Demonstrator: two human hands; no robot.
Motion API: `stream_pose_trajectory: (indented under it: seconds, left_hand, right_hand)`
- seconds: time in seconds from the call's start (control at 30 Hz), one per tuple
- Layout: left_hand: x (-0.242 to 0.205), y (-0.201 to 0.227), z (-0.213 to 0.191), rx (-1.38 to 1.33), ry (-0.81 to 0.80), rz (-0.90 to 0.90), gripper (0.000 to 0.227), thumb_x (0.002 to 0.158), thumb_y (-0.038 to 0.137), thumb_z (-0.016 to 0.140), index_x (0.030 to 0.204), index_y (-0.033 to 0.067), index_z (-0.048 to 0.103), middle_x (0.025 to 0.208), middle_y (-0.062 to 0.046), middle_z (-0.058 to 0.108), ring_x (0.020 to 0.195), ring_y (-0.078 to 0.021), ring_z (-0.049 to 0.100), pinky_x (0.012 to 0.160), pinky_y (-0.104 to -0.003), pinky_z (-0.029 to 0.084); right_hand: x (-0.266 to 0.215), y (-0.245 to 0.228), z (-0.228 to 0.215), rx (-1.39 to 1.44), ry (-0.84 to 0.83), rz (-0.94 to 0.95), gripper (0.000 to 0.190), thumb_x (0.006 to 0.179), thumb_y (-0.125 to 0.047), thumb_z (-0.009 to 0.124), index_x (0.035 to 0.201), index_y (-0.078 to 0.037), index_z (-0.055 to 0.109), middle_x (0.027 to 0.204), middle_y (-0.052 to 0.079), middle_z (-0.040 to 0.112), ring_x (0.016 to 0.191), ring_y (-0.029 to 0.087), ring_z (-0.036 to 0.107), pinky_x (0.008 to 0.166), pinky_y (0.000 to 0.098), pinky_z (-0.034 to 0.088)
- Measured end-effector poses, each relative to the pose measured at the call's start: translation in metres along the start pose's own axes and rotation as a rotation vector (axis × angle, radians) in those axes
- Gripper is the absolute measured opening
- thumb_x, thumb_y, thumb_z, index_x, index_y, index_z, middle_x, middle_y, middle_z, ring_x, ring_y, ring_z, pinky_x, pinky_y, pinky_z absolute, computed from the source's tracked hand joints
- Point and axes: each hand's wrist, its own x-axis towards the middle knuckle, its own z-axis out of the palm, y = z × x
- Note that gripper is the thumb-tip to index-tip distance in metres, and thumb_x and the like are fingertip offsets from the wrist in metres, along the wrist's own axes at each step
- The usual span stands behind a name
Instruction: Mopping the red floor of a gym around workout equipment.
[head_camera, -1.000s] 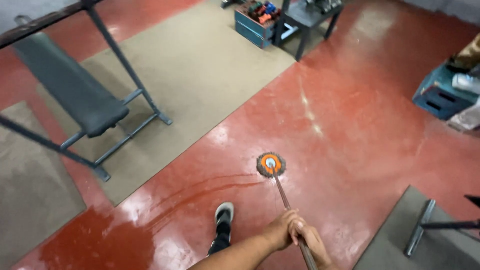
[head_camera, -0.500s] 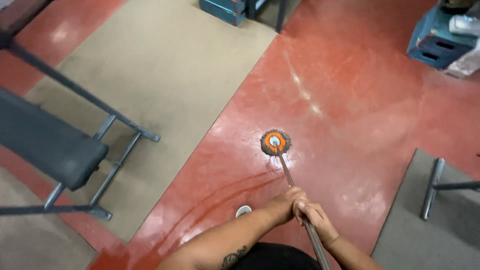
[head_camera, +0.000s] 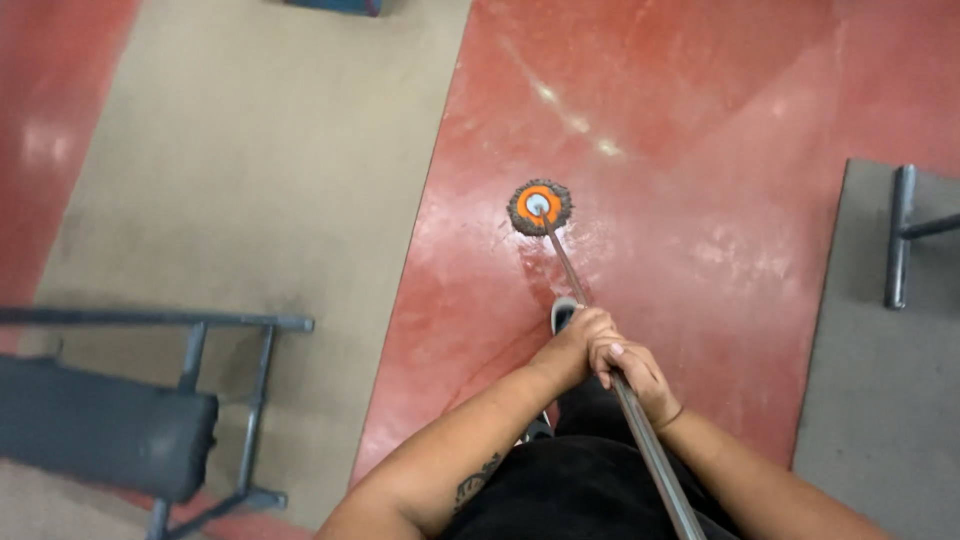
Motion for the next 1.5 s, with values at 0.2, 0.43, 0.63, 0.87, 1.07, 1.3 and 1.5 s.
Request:
stream_pose_trajectory:
  seconds: [0.2, 0.43, 0.63, 0.87, 1.07, 1.3, 1.5]
  left_hand:
    - [0.082, -0.045, -0.047, -0.078, -0.035, -0.031, 0.013, 0.082, 0.012, 0.066, 0.095, 0.0122, 0.069, 0.103, -0.01, 0.062, 0.108, -0.0328, 0.055, 0.098, -0.045, 0.045]
    - [0.19, -0.137, -0.074, -0.022, -0.048, -0.054, 0.017, 0.085, 0.009, 0.065, 0.101, 0.0105, 0.068, 0.11, -0.011, 0.06, 0.117, -0.0346, 0.054, 0.106, -0.046, 0.045]
    - [0.282, -0.187, -0.118, -0.019, -0.078, -0.071, 0.016, 0.082, 0.008, 0.068, 0.098, 0.0104, 0.068, 0.105, -0.012, 0.058, 0.111, -0.0353, 0.055, 0.108, -0.05, 0.041]
    - [0.354, -0.275, -0.156, 0.01, -0.119, -0.057, 0.014, 0.086, 0.01, 0.066, 0.099, 0.0103, 0.064, 0.108, -0.01, 0.058, 0.118, -0.0321, 0.053, 0.114, -0.047, 0.04]
    - [0.427, -0.352, -0.225, -0.06, -0.153, 0.016, 0.014, 0.084, 0.011, 0.068, 0.097, 0.0126, 0.065, 0.108, -0.011, 0.059, 0.116, -0.0346, 0.053, 0.115, -0.048, 0.037]
    - [0.495, -0.44, -0.284, -0.182, -0.268, -0.009, 0.013, 0.087, 0.009, 0.066, 0.099, 0.0139, 0.066, 0.103, -0.011, 0.06, 0.11, -0.0336, 0.056, 0.115, -0.046, 0.037]
    - [0.552, -0.485, -0.31, -0.173, -0.318, 0.02, 0.009, 0.088, 0.009, 0.066, 0.093, 0.0157, 0.068, 0.1, -0.009, 0.063, 0.107, -0.0319, 0.058, 0.11, -0.045, 0.041]
  right_hand:
    - [0.088, -0.001, -0.038, 0.003, 0.046, -0.091, 0.047, 0.103, -0.028, 0.032, 0.065, -0.003, 0.045, 0.071, 0.01, 0.049, 0.073, 0.023, 0.048, 0.077, 0.0346, 0.041]
    - [0.209, 0.004, -0.107, 0.054, 0.096, -0.061, 0.049, 0.103, -0.029, 0.031, 0.064, -0.003, 0.046, 0.071, 0.009, 0.05, 0.072, 0.022, 0.048, 0.075, 0.0339, 0.042]
    - [0.311, -0.009, -0.155, 0.069, 0.061, -0.071, 0.049, 0.102, -0.029, 0.032, 0.065, -0.002, 0.048, 0.074, 0.01, 0.051, 0.076, 0.022, 0.049, 0.078, 0.0337, 0.043]
    - [0.417, 0.005, -0.184, 0.06, 0.1, -0.114, 0.052, 0.105, -0.032, 0.03, 0.066, -0.002, 0.047, 0.074, 0.011, 0.05, 0.076, 0.023, 0.048, 0.078, 0.0339, 0.042]
    - [0.525, 0.021, -0.195, 0.045, 0.164, -0.121, 0.055, 0.105, -0.033, 0.027, 0.066, -0.002, 0.049, 0.076, 0.012, 0.052, 0.076, 0.023, 0.048, 0.075, 0.0346, 0.041]
    - [0.639, 0.012, -0.195, 0.022, 0.301, -0.119, 0.057, 0.107, -0.033, 0.027, 0.064, -0.001, 0.047, 0.075, 0.013, 0.052, 0.077, 0.025, 0.049, 0.077, 0.036, 0.042]
    - [0.707, 0.017, -0.22, 0.057, 0.368, -0.146, 0.058, 0.106, -0.034, 0.026, 0.063, 0.0, 0.048, 0.075, 0.015, 0.054, 0.079, 0.026, 0.051, 0.08, 0.0373, 0.042]
